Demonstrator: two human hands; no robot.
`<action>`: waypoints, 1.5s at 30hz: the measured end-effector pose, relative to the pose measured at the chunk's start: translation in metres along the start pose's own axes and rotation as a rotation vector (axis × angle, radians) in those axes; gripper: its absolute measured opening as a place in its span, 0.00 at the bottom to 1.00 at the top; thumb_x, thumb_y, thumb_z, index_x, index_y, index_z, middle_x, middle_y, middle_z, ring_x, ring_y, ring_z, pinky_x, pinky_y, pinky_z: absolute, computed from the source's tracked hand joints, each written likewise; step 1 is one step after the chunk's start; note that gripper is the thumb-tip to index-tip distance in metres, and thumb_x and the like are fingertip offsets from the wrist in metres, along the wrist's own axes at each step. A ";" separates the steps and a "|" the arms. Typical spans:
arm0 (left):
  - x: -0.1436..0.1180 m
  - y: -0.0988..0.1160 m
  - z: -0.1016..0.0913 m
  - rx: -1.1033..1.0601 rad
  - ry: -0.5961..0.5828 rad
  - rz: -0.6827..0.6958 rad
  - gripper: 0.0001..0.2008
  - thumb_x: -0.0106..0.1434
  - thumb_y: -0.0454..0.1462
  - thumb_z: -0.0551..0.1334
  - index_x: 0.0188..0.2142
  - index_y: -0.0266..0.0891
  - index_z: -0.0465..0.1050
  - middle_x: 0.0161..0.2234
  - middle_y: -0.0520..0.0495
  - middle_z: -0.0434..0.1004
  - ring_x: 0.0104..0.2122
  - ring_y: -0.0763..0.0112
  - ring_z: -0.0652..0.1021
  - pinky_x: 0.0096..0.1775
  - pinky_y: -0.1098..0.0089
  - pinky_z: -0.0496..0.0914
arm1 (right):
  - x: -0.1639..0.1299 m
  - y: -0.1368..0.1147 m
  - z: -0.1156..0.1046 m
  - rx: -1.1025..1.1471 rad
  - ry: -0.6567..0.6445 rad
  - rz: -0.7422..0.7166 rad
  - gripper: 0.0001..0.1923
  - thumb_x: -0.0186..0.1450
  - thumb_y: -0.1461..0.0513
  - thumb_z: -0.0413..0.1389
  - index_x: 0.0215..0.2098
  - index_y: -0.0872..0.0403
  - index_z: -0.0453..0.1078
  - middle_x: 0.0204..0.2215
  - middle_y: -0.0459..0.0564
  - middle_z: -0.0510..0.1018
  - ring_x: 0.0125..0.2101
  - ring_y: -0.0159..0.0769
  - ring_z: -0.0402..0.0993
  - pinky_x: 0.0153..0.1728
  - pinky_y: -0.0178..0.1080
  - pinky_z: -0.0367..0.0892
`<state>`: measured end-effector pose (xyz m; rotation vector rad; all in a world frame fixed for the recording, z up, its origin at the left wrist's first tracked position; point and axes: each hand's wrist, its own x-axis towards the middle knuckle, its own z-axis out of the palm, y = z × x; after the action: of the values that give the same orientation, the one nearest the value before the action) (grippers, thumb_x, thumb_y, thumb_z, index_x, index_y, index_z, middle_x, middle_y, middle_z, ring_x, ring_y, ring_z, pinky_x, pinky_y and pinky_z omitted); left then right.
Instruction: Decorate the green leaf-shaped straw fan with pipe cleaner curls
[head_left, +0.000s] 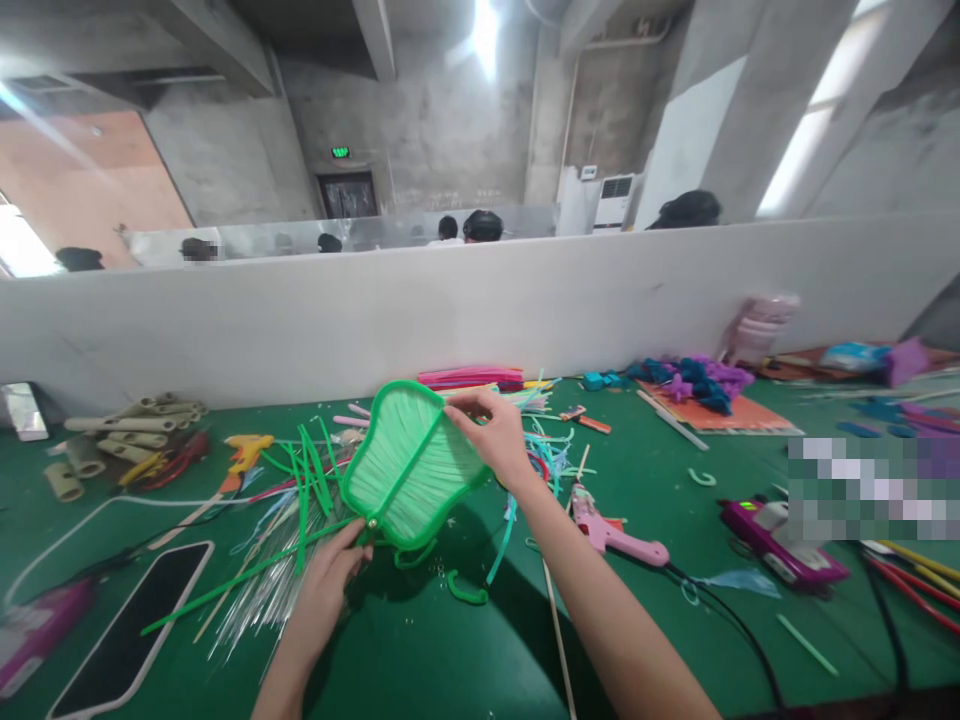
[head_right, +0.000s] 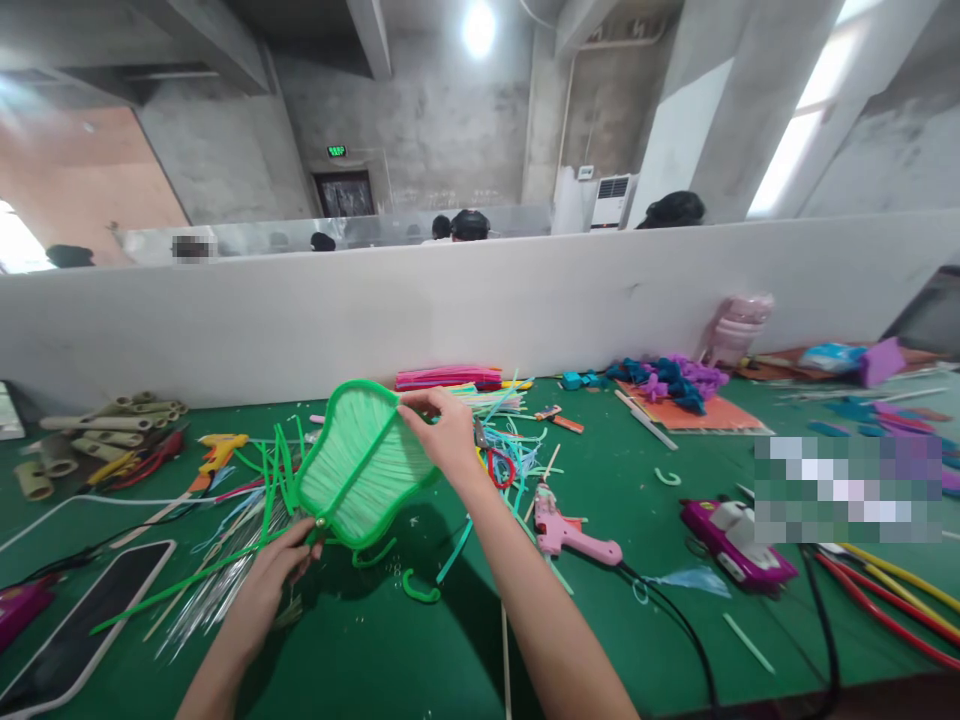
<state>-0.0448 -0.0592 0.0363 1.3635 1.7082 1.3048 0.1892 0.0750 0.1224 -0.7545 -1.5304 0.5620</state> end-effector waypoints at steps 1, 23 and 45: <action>0.000 0.001 0.000 -0.015 -0.030 -0.008 0.23 0.57 0.47 0.59 0.45 0.36 0.79 0.28 0.47 0.80 0.30 0.60 0.78 0.35 0.64 0.73 | 0.000 0.000 -0.001 -0.013 0.000 -0.008 0.07 0.61 0.60 0.61 0.35 0.53 0.78 0.32 0.50 0.82 0.32 0.37 0.75 0.35 0.39 0.70; -0.004 0.004 0.006 -0.008 -0.024 -0.054 0.17 0.54 0.48 0.58 0.30 0.39 0.79 0.28 0.46 0.78 0.33 0.59 0.78 0.40 0.64 0.73 | -0.006 0.012 0.000 0.106 0.029 -0.023 0.08 0.62 0.57 0.61 0.36 0.52 0.79 0.36 0.50 0.83 0.35 0.39 0.79 0.36 0.38 0.74; -0.003 0.013 0.016 0.032 -0.228 0.012 0.15 0.58 0.47 0.56 0.26 0.40 0.73 0.23 0.50 0.70 0.24 0.66 0.68 0.28 0.69 0.64 | -0.023 0.031 -0.010 -0.096 0.093 0.014 0.09 0.62 0.57 0.59 0.35 0.51 0.79 0.35 0.51 0.83 0.34 0.39 0.77 0.35 0.39 0.71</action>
<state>-0.0251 -0.0566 0.0427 1.4816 1.5730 1.0862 0.2037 0.0773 0.0849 -0.8541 -1.4743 0.4603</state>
